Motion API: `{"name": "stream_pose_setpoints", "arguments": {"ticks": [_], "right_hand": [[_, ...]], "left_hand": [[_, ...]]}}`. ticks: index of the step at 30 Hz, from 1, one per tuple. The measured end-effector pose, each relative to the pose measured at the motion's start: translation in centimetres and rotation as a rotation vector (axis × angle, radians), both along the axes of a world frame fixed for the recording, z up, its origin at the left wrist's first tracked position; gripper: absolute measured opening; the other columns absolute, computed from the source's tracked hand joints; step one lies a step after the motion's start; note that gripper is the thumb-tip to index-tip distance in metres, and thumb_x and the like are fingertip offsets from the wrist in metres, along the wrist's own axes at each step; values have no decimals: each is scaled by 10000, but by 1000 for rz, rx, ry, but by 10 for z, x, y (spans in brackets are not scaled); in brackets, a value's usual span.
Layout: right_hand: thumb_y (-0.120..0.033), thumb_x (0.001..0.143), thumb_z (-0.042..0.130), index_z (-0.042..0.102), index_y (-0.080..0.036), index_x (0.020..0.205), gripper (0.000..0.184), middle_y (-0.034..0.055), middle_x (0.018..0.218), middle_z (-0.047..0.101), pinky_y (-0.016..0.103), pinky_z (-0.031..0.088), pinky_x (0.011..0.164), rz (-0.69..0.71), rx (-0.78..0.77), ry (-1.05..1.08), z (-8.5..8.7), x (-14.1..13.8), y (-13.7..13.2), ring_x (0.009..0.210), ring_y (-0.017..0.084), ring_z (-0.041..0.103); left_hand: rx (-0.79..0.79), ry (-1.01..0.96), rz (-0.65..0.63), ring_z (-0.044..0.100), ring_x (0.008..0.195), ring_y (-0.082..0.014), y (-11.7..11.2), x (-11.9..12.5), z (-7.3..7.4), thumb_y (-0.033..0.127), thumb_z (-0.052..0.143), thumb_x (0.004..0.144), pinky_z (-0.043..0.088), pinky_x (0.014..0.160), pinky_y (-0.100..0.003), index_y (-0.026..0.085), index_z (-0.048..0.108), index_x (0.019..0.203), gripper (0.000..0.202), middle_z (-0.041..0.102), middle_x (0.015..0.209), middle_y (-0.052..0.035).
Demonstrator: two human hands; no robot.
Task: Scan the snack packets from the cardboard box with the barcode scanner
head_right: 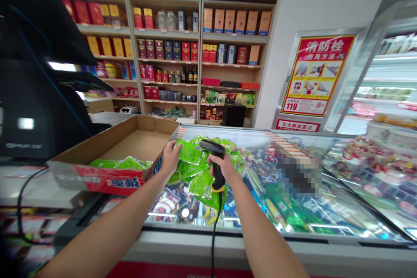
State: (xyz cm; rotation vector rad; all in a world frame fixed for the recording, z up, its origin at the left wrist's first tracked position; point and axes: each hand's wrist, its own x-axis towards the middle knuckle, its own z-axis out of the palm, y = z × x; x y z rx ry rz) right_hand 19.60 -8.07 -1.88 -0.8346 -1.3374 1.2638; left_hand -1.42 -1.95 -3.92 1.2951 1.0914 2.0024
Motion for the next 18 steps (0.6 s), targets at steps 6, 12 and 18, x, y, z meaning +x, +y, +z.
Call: {"name": "stream_pose_setpoints", "arguments": {"ticks": [6, 12, 18], "right_hand": [[-445, 683, 660, 628, -179, 684, 268, 6, 444, 583, 240, 386, 345, 8, -2, -64, 1, 0, -4, 333, 140, 525], [-421, 669, 677, 626, -170, 699, 258, 29, 582, 653, 249, 392, 349, -6, 16, -34, 3, -1, -7, 353, 133, 538], [-425, 658, 685, 621, -165, 700, 271, 29, 600, 652, 241, 391, 340, 1, 7, -21, 4, -2, -6, 355, 128, 542]], "left_hand": [[83, 309, 194, 577, 1066, -246, -1, -2, -5, 66, 599, 652, 399, 1018, -426, 174, 612, 978, 344, 629, 1057, -99], [190, 569, 195, 523, 1186, -260, -29, 9, 13, 64, 557, 711, 394, 1047, -425, 192, 646, 989, 318, 563, 1227, -118], [27, 812, 166, 620, 725, -216, -44, -49, 82, 203, 668, 664, 502, 759, -317, 220, 675, 741, 79, 664, 742, -60]]}}
